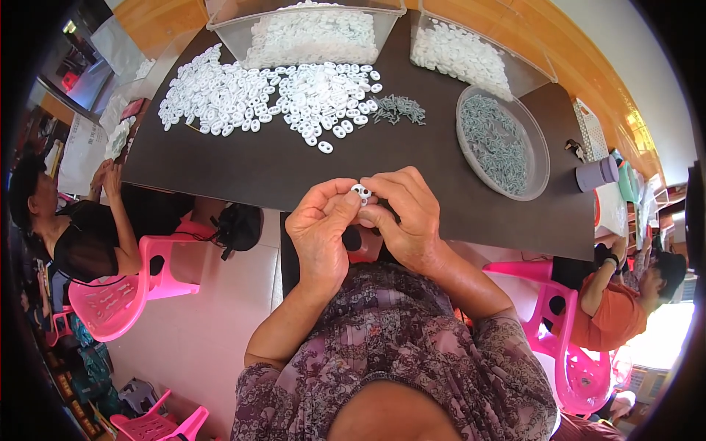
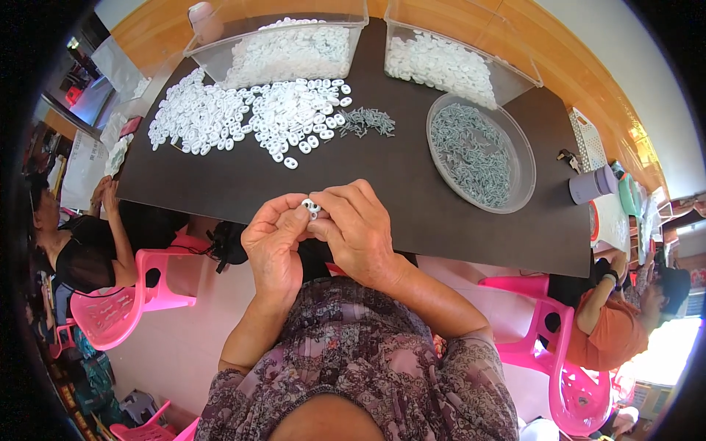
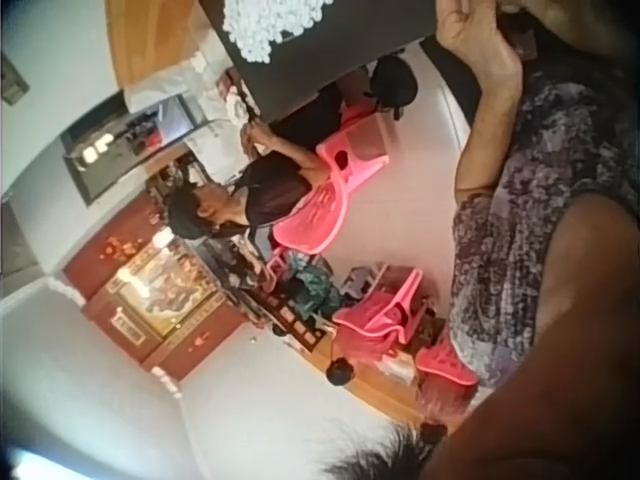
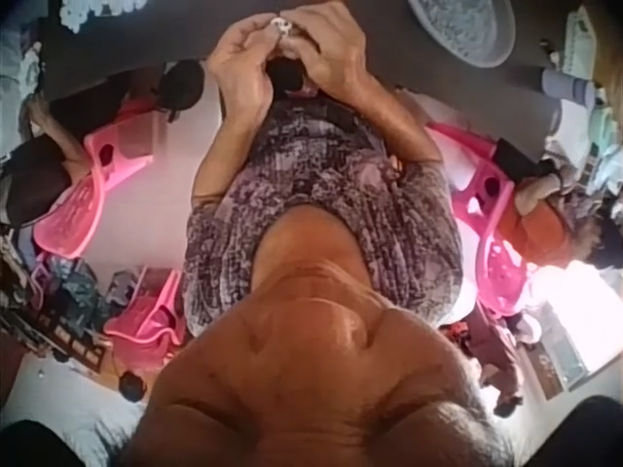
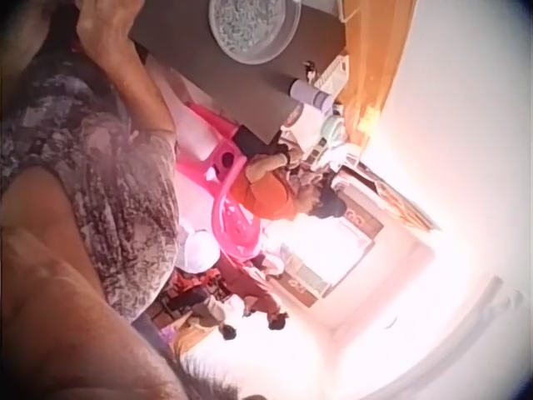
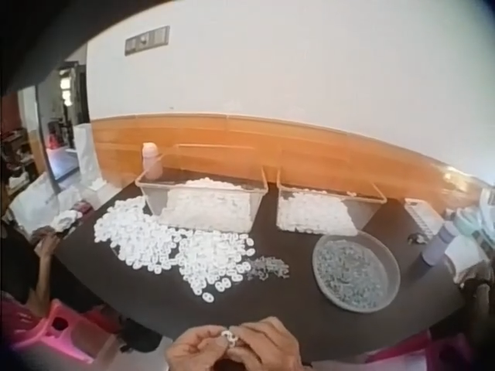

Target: Manual assembly of small white plastic components with tiny metal rings.

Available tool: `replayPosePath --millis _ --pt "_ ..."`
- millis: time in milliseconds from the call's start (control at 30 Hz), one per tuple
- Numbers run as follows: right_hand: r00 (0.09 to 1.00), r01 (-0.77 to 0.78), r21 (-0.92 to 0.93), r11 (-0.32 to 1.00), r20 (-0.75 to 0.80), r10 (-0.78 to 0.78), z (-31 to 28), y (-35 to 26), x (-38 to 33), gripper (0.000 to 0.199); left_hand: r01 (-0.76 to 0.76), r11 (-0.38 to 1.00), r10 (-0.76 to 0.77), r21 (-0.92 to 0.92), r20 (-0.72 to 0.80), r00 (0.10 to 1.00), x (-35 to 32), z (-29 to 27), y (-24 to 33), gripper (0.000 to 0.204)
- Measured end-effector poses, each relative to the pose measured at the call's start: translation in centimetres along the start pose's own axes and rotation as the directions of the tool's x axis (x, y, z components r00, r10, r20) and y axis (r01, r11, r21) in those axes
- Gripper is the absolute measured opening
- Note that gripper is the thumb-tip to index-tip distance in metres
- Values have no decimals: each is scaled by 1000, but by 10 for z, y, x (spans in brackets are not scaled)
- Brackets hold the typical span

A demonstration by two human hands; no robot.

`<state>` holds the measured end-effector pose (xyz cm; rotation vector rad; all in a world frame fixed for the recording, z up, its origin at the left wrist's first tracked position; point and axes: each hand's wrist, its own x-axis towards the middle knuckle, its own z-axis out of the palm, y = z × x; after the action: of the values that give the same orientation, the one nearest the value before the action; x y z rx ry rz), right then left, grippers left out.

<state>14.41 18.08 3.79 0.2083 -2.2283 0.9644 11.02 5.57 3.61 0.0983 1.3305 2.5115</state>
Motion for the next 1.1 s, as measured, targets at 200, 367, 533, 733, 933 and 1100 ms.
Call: replayPosePath --millis 200,367,533,733,933,1100 --pt "998 -31 79 996 -47 35 0 0 -3 34 -100 993 93 57 120 988 3 -9 -6 18" --pt "997 -48 136 990 -47 54 -1 -2 -2 33 -213 965 187 157 163 969 2 -8 -3 22" --pt "995 -45 162 986 -75 58 2 -4 -1 33 -350 907 310 234 192 931 2 -10 -11 22" --pt "989 72 126 989 -141 -54 7 1 -1 32 -413 882 389 228 145 910 4 -8 -22 21" --pt "983 105 95 990 -159 -89 10 5 -2 32 -355 920 344 164 91 934 4 -8 -27 19" --pt "988 77 87 993 -140 -64 10 2 -1 32 -339 936 331 91 88 939 5 -7 -27 21"
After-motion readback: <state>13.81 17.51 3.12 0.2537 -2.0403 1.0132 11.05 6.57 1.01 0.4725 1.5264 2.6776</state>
